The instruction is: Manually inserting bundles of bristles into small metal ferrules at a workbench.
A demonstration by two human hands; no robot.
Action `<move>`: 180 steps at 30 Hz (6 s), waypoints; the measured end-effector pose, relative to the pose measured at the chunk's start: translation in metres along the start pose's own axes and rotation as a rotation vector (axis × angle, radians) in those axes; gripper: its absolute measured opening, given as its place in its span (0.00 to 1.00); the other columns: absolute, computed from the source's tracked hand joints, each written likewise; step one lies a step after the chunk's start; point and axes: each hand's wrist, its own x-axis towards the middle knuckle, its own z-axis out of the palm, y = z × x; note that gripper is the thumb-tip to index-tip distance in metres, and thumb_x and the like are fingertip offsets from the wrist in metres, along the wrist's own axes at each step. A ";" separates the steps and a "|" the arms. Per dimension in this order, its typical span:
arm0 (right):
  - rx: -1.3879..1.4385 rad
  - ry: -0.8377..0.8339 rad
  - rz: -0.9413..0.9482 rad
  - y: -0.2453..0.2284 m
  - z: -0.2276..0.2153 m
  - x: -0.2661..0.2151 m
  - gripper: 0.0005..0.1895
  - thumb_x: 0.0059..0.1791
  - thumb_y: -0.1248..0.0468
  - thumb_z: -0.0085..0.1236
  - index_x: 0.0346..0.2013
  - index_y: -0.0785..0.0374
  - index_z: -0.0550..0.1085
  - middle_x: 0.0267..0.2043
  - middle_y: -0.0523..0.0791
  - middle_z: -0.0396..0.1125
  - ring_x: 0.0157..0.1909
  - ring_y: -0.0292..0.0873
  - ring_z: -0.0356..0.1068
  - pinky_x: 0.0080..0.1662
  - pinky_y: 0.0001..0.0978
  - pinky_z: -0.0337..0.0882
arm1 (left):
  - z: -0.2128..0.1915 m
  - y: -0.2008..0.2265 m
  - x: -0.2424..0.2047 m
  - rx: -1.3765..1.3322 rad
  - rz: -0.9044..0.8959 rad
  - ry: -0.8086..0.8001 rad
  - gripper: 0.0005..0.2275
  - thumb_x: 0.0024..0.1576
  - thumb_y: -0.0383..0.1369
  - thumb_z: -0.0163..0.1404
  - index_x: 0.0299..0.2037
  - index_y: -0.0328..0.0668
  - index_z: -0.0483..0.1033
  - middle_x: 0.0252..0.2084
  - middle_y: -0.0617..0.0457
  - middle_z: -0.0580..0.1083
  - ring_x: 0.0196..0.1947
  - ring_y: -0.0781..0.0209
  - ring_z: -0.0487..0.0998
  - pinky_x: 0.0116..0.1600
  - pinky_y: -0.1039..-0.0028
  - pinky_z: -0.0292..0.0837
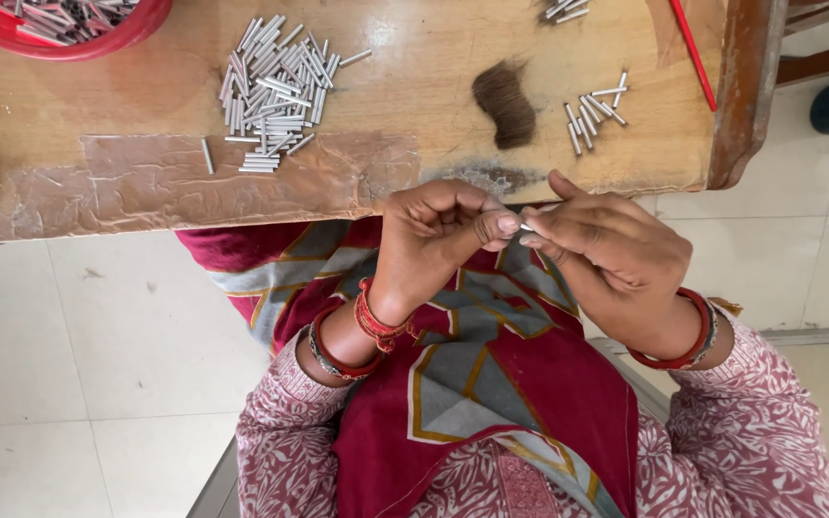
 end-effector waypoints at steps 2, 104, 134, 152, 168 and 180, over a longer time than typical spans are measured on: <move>-0.018 0.001 -0.015 0.000 0.000 0.001 0.13 0.51 0.77 0.65 0.50 0.66 0.79 0.44 0.47 0.75 0.48 0.42 0.77 0.68 0.47 0.75 | -0.001 -0.002 -0.001 -0.007 0.009 -0.017 0.04 0.62 0.20 0.59 0.43 0.27 0.78 0.38 0.49 0.80 0.37 0.69 0.79 0.43 0.79 0.79; -0.220 -0.083 0.036 0.051 0.005 -0.008 0.20 0.54 0.66 0.52 0.62 0.57 0.68 0.68 0.50 0.60 0.74 0.57 0.54 0.80 0.54 0.51 | 0.010 0.037 0.063 0.873 0.326 -0.013 0.26 0.67 0.37 0.55 0.70 0.32 0.60 0.71 0.38 0.66 0.71 0.46 0.69 0.74 0.67 0.65; -0.598 -0.069 -0.157 0.063 0.007 0.001 0.07 0.51 0.68 0.72 0.41 0.55 0.82 0.52 0.40 0.67 0.60 0.49 0.57 0.70 0.56 0.53 | 0.001 0.021 0.114 1.368 0.289 -0.393 0.43 0.41 0.30 0.68 0.69 0.33 0.59 0.72 0.39 0.60 0.75 0.42 0.55 0.77 0.41 0.39; -0.576 -0.203 -0.143 0.048 0.001 0.008 0.10 0.47 0.68 0.69 0.42 0.61 0.79 0.48 0.42 0.69 0.59 0.48 0.63 0.69 0.56 0.55 | 0.002 0.037 0.084 1.242 0.504 -0.243 0.32 0.52 0.24 0.62 0.67 0.37 0.63 0.70 0.43 0.67 0.75 0.44 0.64 0.80 0.49 0.50; -0.776 -0.262 -0.536 0.043 0.004 0.009 0.08 0.50 0.66 0.68 0.39 0.66 0.78 0.39 0.43 0.64 0.52 0.44 0.65 0.73 0.61 0.57 | 0.002 0.049 0.012 1.043 0.158 -0.064 0.09 0.56 0.29 0.63 0.44 0.35 0.80 0.35 0.47 0.76 0.27 0.59 0.77 0.35 0.69 0.73; -0.413 -0.115 -0.373 0.028 -0.004 0.000 0.13 0.47 0.70 0.70 0.45 0.66 0.79 0.45 0.45 0.71 0.49 0.48 0.65 0.70 0.60 0.63 | 0.014 0.049 0.009 0.598 -0.072 -0.178 0.02 0.63 0.24 0.54 0.39 0.33 0.76 0.28 0.55 0.76 0.27 0.71 0.78 0.32 0.79 0.74</move>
